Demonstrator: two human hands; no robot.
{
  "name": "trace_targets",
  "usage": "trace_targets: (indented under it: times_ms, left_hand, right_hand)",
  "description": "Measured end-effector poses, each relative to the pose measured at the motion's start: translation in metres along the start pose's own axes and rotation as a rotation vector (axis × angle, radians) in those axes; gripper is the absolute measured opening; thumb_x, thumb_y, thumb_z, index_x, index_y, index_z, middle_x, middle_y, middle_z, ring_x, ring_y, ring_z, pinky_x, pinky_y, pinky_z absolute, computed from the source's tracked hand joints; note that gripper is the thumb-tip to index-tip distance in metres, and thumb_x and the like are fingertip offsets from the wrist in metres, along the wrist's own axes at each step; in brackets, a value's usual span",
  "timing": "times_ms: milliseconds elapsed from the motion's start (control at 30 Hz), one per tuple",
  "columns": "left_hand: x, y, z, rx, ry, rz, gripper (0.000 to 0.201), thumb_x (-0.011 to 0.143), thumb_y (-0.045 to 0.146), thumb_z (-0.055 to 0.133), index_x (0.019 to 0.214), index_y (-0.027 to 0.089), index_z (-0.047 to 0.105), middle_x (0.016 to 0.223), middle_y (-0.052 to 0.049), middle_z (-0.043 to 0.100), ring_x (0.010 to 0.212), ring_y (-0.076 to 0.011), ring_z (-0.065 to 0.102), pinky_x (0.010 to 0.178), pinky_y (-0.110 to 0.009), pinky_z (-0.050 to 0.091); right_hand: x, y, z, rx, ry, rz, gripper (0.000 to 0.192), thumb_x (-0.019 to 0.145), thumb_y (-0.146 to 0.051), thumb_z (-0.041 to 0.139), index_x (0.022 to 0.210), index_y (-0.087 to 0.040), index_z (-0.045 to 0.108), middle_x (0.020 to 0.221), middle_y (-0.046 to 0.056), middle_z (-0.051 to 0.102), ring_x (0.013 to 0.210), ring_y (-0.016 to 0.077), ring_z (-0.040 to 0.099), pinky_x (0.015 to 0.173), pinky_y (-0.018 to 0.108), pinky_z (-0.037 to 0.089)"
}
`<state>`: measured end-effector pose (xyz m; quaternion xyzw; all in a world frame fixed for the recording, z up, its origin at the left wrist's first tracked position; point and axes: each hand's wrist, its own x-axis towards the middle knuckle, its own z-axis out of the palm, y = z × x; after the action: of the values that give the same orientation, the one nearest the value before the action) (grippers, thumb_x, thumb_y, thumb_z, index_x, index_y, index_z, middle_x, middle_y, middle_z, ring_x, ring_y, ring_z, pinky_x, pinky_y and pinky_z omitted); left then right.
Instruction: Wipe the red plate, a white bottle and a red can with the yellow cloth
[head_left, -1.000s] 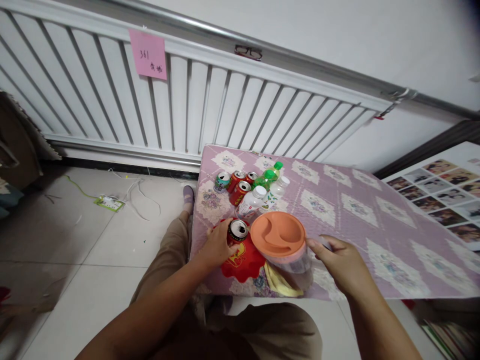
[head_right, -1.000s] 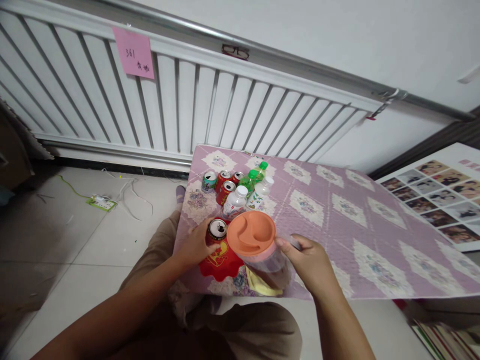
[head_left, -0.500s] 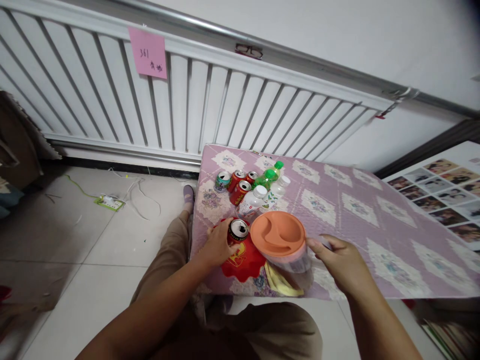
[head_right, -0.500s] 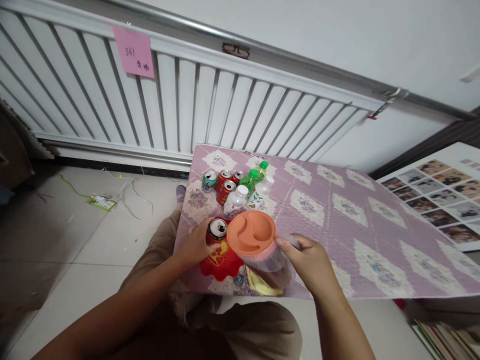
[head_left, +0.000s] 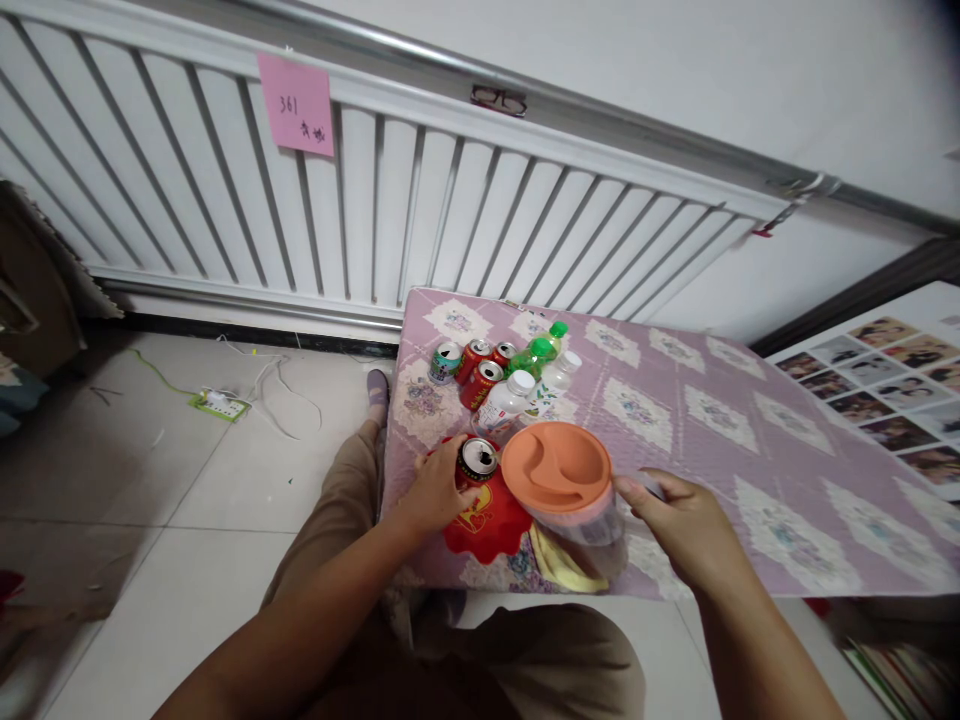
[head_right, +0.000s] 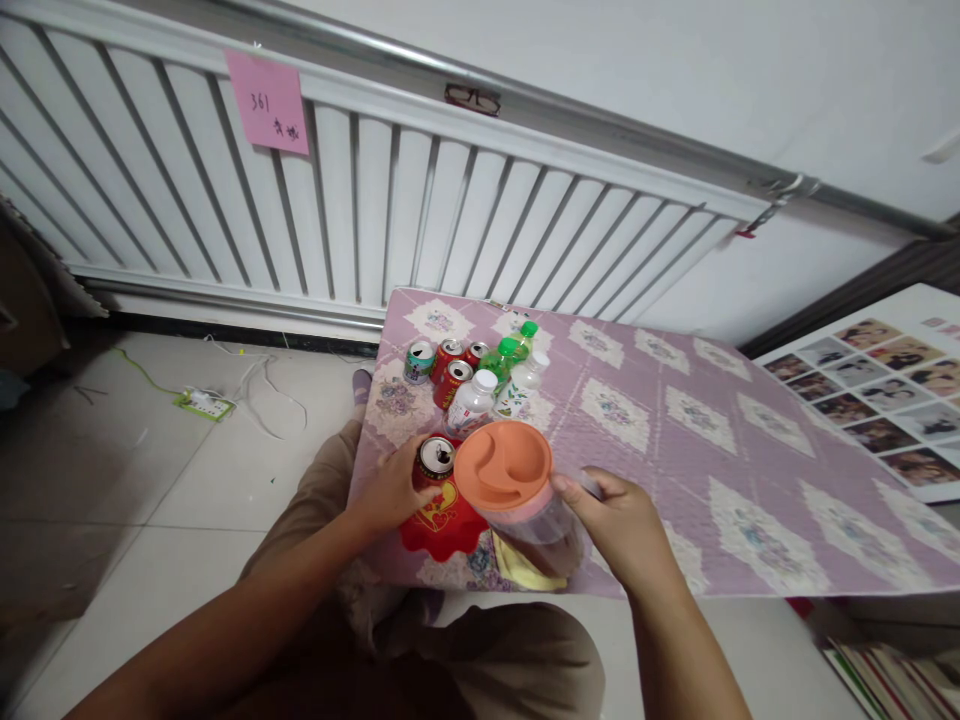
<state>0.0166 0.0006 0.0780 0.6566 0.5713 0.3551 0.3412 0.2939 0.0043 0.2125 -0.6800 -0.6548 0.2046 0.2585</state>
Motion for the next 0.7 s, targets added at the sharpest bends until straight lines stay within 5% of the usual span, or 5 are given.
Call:
trace_targets:
  times_ms: [700]
  left_hand:
    - [-0.0002,-0.0017,0.0018,0.007,0.0,0.006,0.079,0.074,0.017,0.077,0.143,0.023,0.039,0.147,-0.014,0.055,0.139,-0.0334,0.049,0.116,-0.058,0.03]
  right_hand:
    - [-0.0021,-0.0082,0.0008,0.052,0.002,0.039,0.046,0.07,-0.063,0.067,0.055,-0.022,0.056,0.055,-0.003,0.044,0.053,0.0129,0.04,0.05,0.026,0.035]
